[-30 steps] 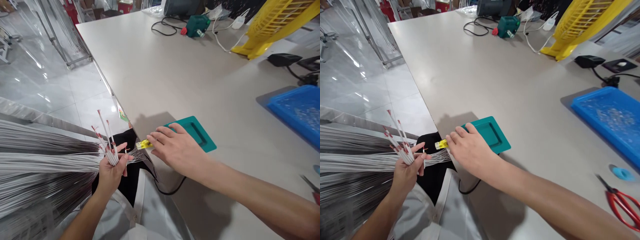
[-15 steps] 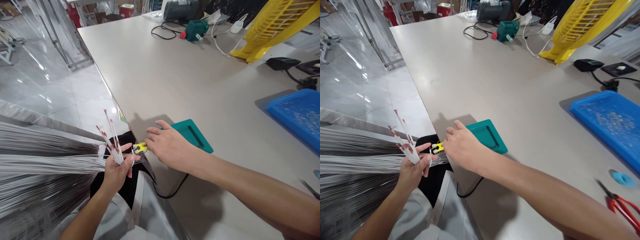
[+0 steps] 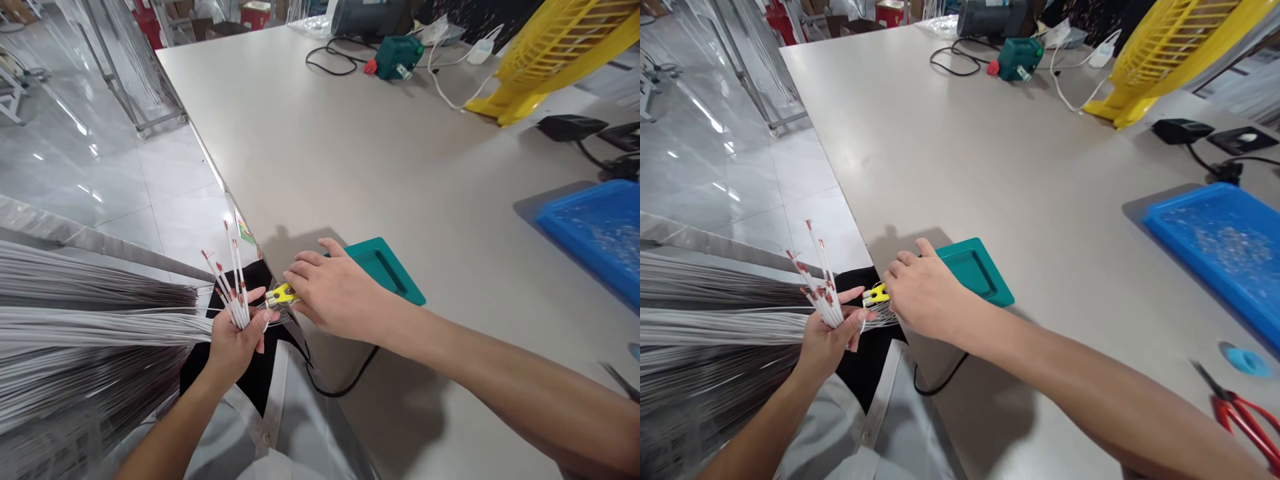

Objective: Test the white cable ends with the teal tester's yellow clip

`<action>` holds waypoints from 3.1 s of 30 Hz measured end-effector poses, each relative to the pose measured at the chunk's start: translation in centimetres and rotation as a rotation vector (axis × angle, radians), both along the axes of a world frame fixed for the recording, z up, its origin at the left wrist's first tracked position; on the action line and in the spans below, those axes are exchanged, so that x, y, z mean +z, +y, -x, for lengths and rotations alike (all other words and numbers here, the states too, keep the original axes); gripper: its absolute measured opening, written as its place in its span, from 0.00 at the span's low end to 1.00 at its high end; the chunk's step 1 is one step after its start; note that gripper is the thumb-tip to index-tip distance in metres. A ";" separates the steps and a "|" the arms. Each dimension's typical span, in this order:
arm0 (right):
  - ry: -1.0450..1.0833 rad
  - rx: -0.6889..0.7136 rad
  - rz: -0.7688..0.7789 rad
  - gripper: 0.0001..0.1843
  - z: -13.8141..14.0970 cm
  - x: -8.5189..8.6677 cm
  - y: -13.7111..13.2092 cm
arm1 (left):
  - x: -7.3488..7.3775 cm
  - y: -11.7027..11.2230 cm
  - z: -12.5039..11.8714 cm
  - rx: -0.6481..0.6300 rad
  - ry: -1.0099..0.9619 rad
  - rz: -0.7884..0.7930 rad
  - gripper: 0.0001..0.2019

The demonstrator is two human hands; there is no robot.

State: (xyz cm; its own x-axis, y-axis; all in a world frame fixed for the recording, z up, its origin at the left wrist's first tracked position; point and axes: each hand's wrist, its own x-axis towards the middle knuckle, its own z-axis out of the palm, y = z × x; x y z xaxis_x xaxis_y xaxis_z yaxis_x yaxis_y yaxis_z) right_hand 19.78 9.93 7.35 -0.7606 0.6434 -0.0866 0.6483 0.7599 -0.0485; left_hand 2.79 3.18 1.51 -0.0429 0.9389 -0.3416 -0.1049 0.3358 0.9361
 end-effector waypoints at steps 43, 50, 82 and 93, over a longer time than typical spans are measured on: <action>1.441 -0.374 0.960 0.05 4.6 -1.8 -3.7 | 0.4 -1.8 4.2 0.066 0.064 0.012 0.11; 1.101 -0.232 0.696 0.06 5.9 -1.8 -3.2 | 0.4 -1.3 3.6 -0.068 0.158 -0.074 0.13; 1.072 -0.318 0.386 0.06 5.9 -3.0 -3.7 | 1.1 -1.5 2.7 0.201 0.257 -0.093 0.07; 0.978 -0.296 0.393 0.07 6.1 -2.6 -3.5 | 0.4 -2.5 2.8 0.236 0.036 -0.017 0.10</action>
